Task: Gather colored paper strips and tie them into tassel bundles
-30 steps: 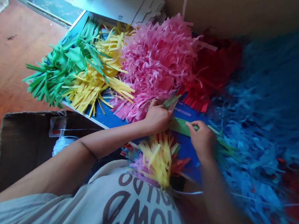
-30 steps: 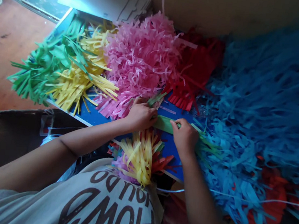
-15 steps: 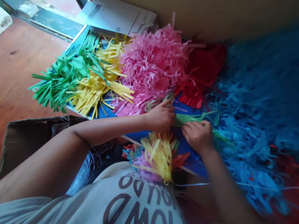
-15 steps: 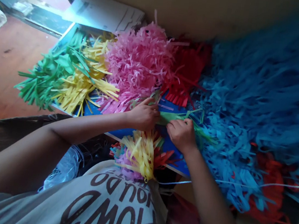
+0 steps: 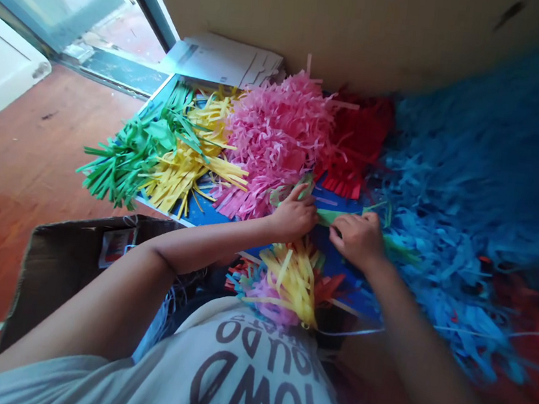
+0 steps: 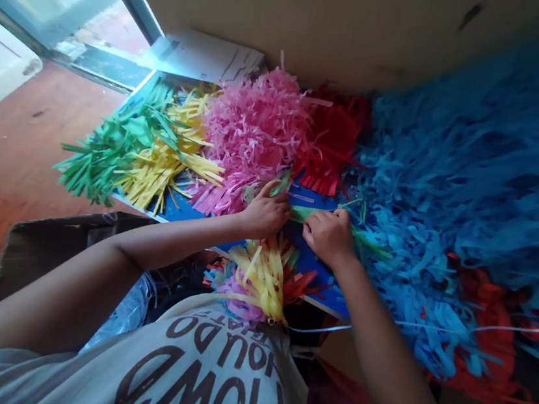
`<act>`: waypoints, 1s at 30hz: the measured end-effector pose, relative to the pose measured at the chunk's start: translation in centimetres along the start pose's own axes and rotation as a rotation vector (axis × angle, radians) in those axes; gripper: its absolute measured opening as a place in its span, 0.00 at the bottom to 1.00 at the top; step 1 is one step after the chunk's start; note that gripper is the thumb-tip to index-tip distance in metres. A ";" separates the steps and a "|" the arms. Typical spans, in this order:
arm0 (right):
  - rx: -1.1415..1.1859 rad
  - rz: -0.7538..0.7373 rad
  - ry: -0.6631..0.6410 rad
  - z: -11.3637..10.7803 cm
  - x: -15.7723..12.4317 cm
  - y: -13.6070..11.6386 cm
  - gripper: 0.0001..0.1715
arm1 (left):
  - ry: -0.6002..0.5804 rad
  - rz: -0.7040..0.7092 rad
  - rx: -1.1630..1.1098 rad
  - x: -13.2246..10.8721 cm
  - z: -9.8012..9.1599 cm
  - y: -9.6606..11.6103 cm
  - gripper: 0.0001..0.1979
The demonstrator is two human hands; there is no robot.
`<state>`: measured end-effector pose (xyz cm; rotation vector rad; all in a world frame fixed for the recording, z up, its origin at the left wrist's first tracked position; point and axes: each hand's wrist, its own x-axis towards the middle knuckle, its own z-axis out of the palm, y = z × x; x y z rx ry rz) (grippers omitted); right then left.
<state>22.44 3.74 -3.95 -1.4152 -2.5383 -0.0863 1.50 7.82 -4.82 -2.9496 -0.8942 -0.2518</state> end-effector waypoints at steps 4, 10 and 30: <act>-0.001 0.044 0.035 -0.4 -0.6 -1.6 0.07 | 0.050 -0.009 -0.026 -0.8 0.6 -0.1 0.11; 0.139 0.095 0.077 1.5 -3.2 0.6 0.08 | 0.047 -0.019 -0.117 -2.3 -0.1 -1.3 0.10; 0.272 0.431 0.164 3.1 -3.5 1.4 0.17 | -0.063 -0.327 -0.322 -0.9 0.4 -2.1 0.14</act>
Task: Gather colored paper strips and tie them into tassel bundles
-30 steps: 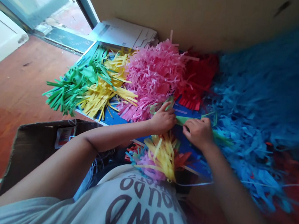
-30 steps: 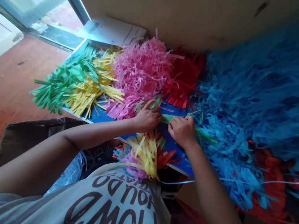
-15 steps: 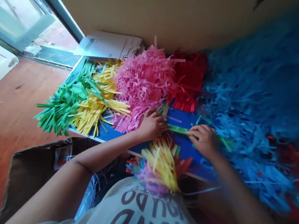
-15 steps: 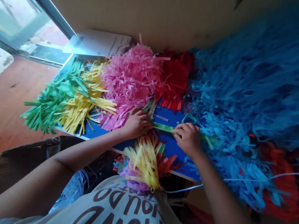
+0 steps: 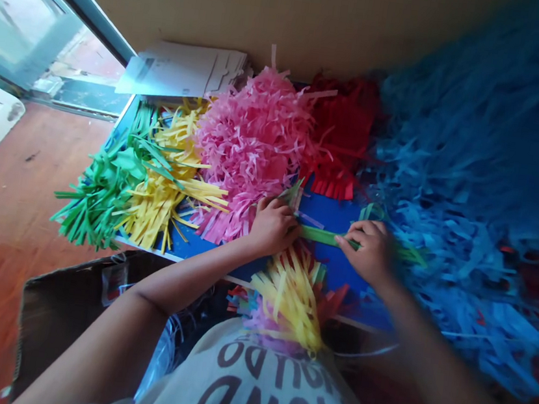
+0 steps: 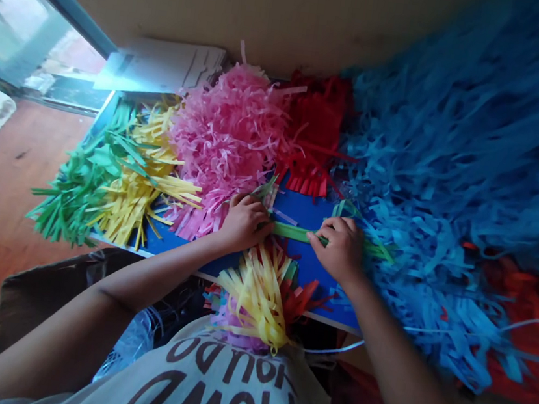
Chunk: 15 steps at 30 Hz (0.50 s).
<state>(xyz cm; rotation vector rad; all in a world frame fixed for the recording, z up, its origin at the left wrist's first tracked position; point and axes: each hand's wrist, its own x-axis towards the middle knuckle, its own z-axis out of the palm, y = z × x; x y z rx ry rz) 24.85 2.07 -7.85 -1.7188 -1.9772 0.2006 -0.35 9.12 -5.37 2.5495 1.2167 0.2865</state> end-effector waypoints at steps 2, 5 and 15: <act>-0.021 0.009 -0.008 0.1 0.1 -0.1 0.16 | 0.011 -0.006 0.017 0.2 0.3 0.0 0.14; -0.041 0.028 -0.009 0.2 0.2 -0.2 0.16 | 0.012 -0.003 0.044 0.4 0.5 0.2 0.13; -0.246 -0.329 -0.032 -2.0 0.6 -3.6 0.07 | 0.025 0.419 0.229 0.5 -1.0 0.5 0.10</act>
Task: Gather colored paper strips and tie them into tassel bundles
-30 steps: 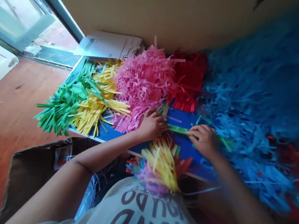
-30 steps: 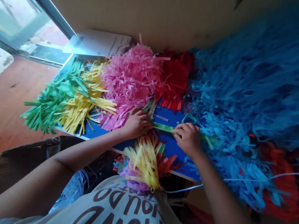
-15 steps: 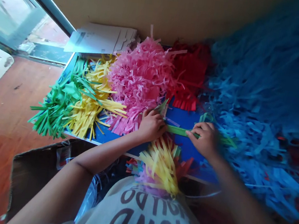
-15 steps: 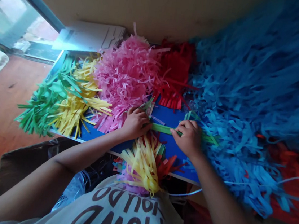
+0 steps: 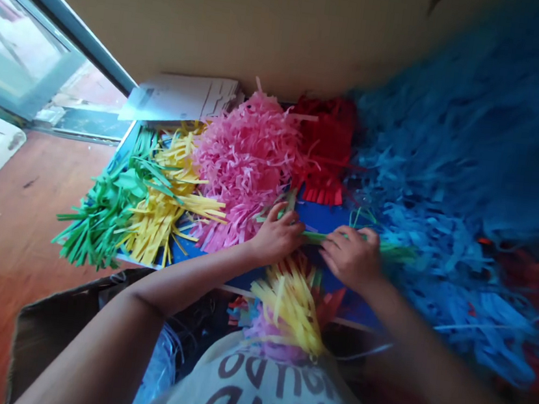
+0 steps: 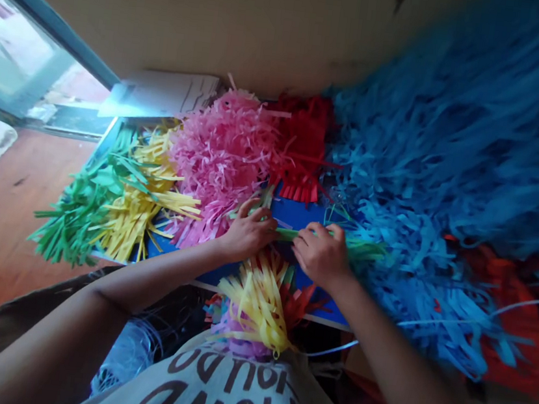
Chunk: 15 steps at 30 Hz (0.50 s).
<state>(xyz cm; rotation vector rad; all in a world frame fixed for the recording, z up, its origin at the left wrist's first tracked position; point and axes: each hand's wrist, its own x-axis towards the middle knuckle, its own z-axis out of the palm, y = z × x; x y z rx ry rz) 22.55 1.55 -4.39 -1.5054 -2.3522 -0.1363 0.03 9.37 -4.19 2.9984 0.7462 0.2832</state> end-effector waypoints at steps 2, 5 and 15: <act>0.006 -0.070 -0.026 0.5 0.2 -0.4 0.10 | -0.029 0.057 0.021 0.4 -0.2 0.0 0.09; 0.008 -0.062 -0.025 1.3 0.7 0.0 0.14 | -0.002 0.048 0.046 1.0 0.0 0.4 0.07; 0.095 0.127 0.052 1.1 1.2 -0.3 0.08 | 0.092 -0.071 0.096 1.2 1.0 1.1 0.08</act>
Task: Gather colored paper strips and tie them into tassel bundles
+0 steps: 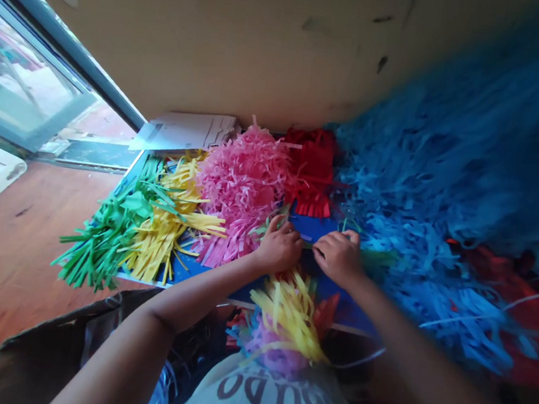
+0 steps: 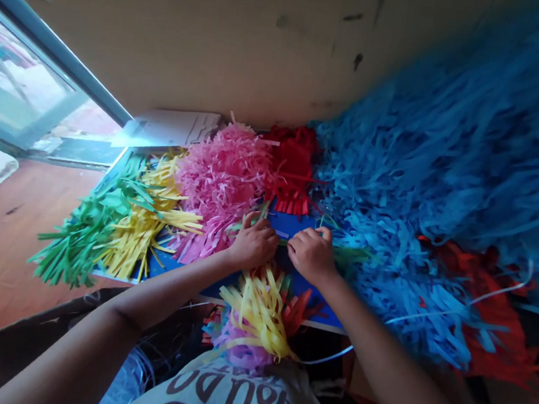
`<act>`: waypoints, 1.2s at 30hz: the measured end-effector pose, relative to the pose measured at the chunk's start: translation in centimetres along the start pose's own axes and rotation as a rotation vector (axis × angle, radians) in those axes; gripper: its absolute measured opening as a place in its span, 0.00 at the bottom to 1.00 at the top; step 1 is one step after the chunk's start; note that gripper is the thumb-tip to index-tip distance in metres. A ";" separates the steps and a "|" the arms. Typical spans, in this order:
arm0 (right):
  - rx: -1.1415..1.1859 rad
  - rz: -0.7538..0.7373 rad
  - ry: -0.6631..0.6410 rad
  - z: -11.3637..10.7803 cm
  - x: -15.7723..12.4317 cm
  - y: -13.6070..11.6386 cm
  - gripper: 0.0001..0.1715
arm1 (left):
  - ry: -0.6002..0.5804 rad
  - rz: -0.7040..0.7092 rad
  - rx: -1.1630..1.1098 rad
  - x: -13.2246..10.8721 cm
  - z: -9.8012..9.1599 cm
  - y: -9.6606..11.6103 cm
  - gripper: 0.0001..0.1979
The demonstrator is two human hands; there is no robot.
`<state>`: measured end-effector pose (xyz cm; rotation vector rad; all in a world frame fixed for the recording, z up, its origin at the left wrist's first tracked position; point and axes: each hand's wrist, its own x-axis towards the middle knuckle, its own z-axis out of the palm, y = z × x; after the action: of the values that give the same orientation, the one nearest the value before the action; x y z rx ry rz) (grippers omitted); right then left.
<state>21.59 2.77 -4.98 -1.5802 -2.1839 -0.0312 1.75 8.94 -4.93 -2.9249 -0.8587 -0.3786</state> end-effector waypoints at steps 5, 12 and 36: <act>-0.092 -0.057 0.034 0.1 -0.2 -0.8 0.05 | 0.052 0.007 0.004 -0.2 0.1 0.1 0.09; -0.111 -0.129 0.060 -0.5 -2.6 1.5 0.11 | 0.046 0.043 -0.037 -2.5 0.8 -0.9 0.09; 0.083 0.357 -0.228 -0.2 -1.3 5.0 0.08 | -0.141 -0.295 -0.274 -0.9 -0.1 -1.8 0.10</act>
<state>26.51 3.25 -6.50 -1.9817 -1.9969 0.3594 -0.01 10.00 -5.10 -3.1031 -1.3692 -0.3333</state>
